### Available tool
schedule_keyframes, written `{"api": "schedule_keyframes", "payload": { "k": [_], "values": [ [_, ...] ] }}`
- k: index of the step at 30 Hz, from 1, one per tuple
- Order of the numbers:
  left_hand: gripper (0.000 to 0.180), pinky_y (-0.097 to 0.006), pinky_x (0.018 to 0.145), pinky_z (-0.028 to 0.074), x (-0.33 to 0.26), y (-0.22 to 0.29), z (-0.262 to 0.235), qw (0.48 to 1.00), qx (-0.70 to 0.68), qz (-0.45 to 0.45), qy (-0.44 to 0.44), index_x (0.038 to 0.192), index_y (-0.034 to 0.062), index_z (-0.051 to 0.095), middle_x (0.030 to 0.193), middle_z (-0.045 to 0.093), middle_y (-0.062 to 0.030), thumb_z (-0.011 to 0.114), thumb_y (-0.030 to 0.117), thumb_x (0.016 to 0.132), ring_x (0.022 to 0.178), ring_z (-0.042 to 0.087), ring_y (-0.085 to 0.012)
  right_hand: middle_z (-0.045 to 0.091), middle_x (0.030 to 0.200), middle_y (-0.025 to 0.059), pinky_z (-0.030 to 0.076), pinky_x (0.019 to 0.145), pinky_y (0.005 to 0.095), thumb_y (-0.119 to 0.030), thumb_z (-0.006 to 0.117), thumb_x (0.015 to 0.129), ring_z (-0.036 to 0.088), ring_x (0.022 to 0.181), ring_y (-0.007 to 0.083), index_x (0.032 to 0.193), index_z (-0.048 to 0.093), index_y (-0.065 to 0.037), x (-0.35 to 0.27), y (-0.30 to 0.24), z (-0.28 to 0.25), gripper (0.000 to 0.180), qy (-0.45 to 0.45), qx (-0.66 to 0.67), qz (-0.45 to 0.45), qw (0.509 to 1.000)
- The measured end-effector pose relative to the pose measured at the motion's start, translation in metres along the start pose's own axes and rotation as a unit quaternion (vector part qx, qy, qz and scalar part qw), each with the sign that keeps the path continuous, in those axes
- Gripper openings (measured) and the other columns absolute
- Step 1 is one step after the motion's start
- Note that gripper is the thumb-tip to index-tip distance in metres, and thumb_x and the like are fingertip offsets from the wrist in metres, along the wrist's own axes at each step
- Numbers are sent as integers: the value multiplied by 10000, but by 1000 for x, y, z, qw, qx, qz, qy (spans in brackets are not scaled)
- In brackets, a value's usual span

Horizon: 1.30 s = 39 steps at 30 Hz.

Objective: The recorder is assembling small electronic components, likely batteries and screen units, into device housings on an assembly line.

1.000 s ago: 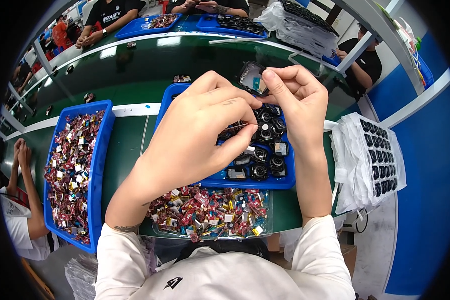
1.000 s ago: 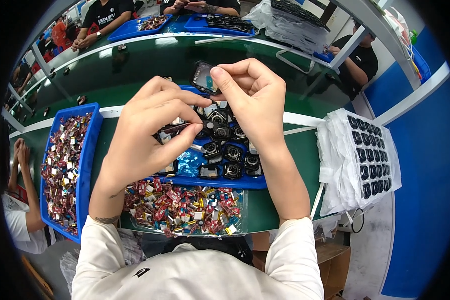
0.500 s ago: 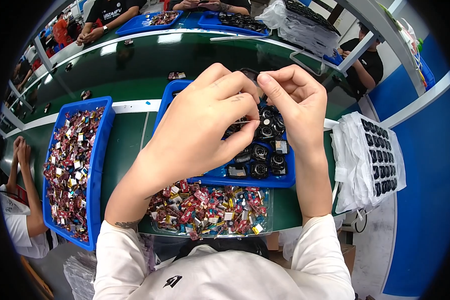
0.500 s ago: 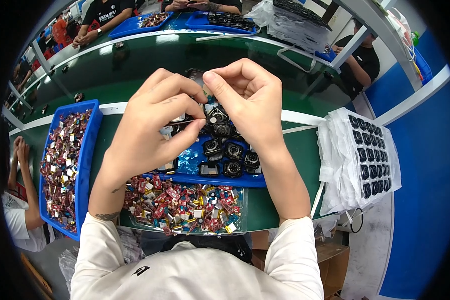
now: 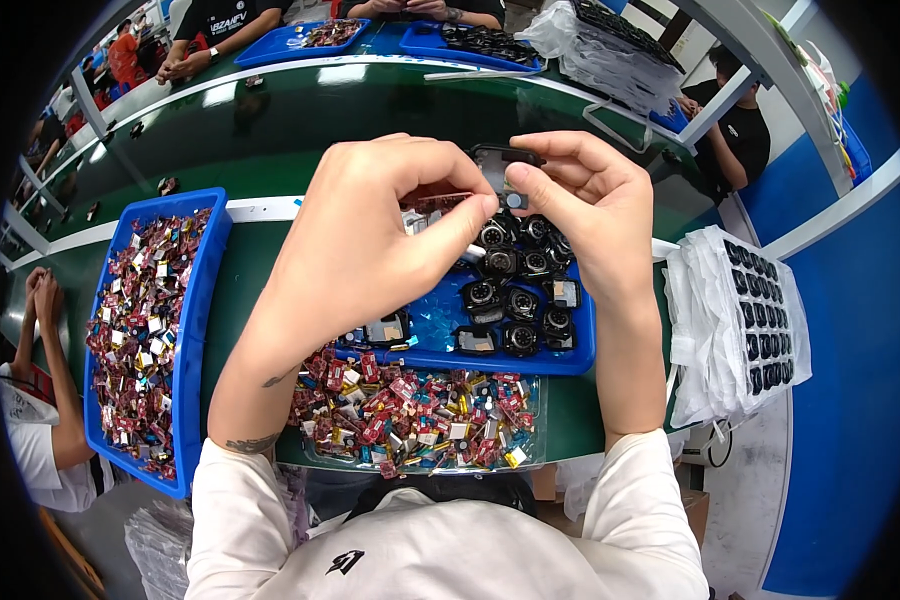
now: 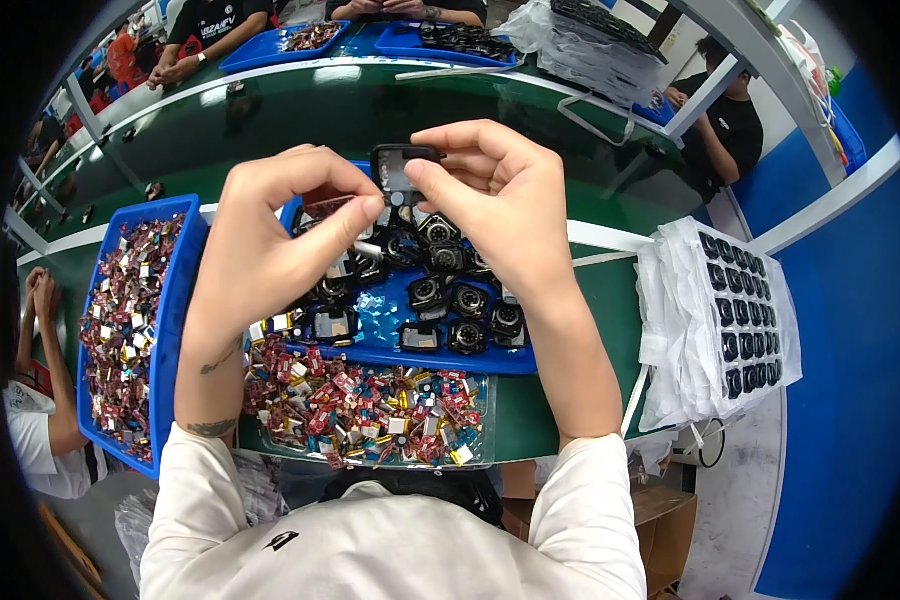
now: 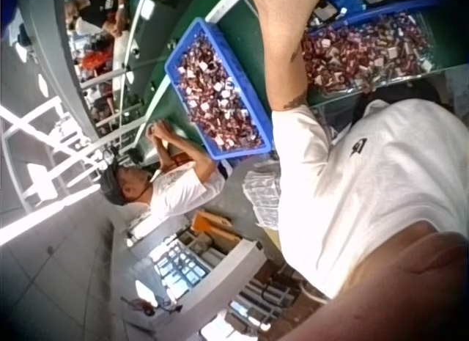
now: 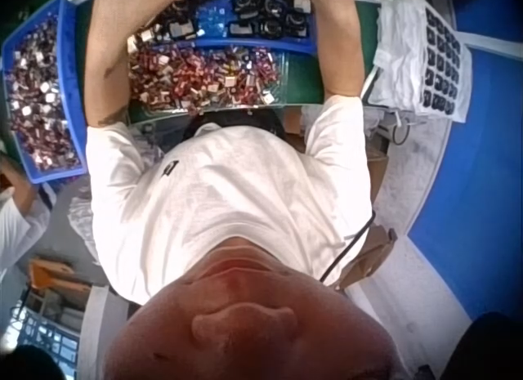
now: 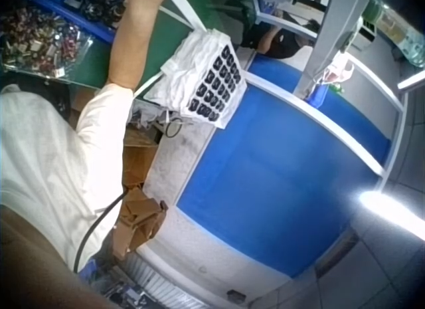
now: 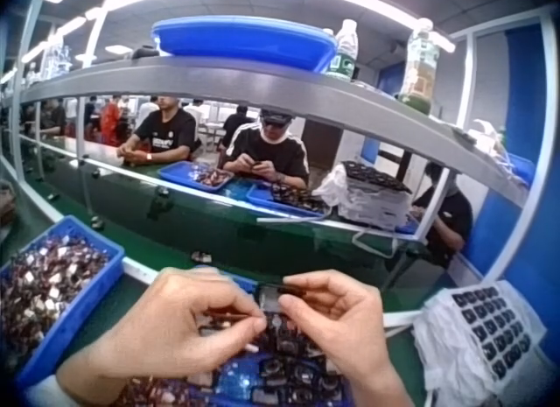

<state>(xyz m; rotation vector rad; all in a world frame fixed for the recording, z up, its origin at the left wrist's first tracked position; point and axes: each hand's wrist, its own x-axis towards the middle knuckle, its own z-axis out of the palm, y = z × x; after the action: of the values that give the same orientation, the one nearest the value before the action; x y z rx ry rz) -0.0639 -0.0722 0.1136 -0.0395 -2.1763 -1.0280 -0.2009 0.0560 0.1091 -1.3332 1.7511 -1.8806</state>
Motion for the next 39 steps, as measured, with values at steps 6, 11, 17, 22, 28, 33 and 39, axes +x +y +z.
{"api": "schedule_keyframes", "payload": {
  "k": [6, 11, 17, 22, 28, 33, 39],
  "values": [
    [122, -196, 551, 408, 3, -5, -1, 995, -10, -96, 7, 816, -42, 677, 688, 639, -23, 671, 79, 797, 610, 530, -39, 683, 860, 95, 537, 691, 203, 14, 638, 811, 647, 762, 91, 1045, 640, 32, -6, -2, 8, 234, -29, 16, 33, 999],
    [136, -187, 536, 399, 3, -6, -3, 995, 23, -94, 13, 815, -43, 685, 659, 631, -16, 679, 92, 796, 598, 523, -31, 685, 864, 91, 525, 685, 191, 3, 659, 809, 641, 760, 80, 1057, 644, 26, -7, -2, 12, 250, -35, -13, 28, 999],
    [129, -186, 541, 404, 4, -10, 1, 997, 11, -70, 33, 810, -44, 684, 672, 642, -25, 673, 84, 802, 614, 538, -33, 683, 868, 87, 526, 676, 188, 0, 657, 822, 637, 752, 76, 1058, 644, 28, -8, -3, 12, 238, -24, 11, 27, 999],
    [128, -184, 545, 414, 2, -9, 2, 996, 19, -75, 48, 806, -47, 682, 662, 643, -29, 670, 80, 802, 612, 554, -39, 680, 847, 86, 521, 661, 187, -3, 652, 829, 636, 747, 77, 1051, 644, 35, -9, -3, 15, 226, -28, 9, 26, 999],
    [126, -189, 545, 429, 2, -5, 6, 994, 41, -74, 68, 802, -51, 683, 647, 641, -37, 677, 75, 791, 603, 565, -48, 680, 825, 87, 506, 651, 182, -14, 655, 831, 636, 739, 79, 989, 658, 35, -12, 3, 19, 165, 13, -12, -37, 999],
    [126, -194, 560, 440, 2, -5, 10, 994, 33, -65, 83, 799, -48, 685, 676, 654, -53, 700, 74, 773, 617, 579, -62, 676, 821, 67, 506, 664, 191, -3, 657, 824, 637, 748, 77, 943, 662, 23, -10, 5, 15, 122, 36, -16, -74, 996],
    [111, -210, 611, 453, 3, -1, 6, 994, 22, -36, 100, 796, -31, 697, 725, 671, -64, 720, 68, 749, 659, 581, -81, 670, 854, 65, 509, 686, 202, -14, 678, 811, 631, 760, 83, 945, 656, 36, -3, 8, 6, 144, 74, 21, -56, 995]
  ]
}}
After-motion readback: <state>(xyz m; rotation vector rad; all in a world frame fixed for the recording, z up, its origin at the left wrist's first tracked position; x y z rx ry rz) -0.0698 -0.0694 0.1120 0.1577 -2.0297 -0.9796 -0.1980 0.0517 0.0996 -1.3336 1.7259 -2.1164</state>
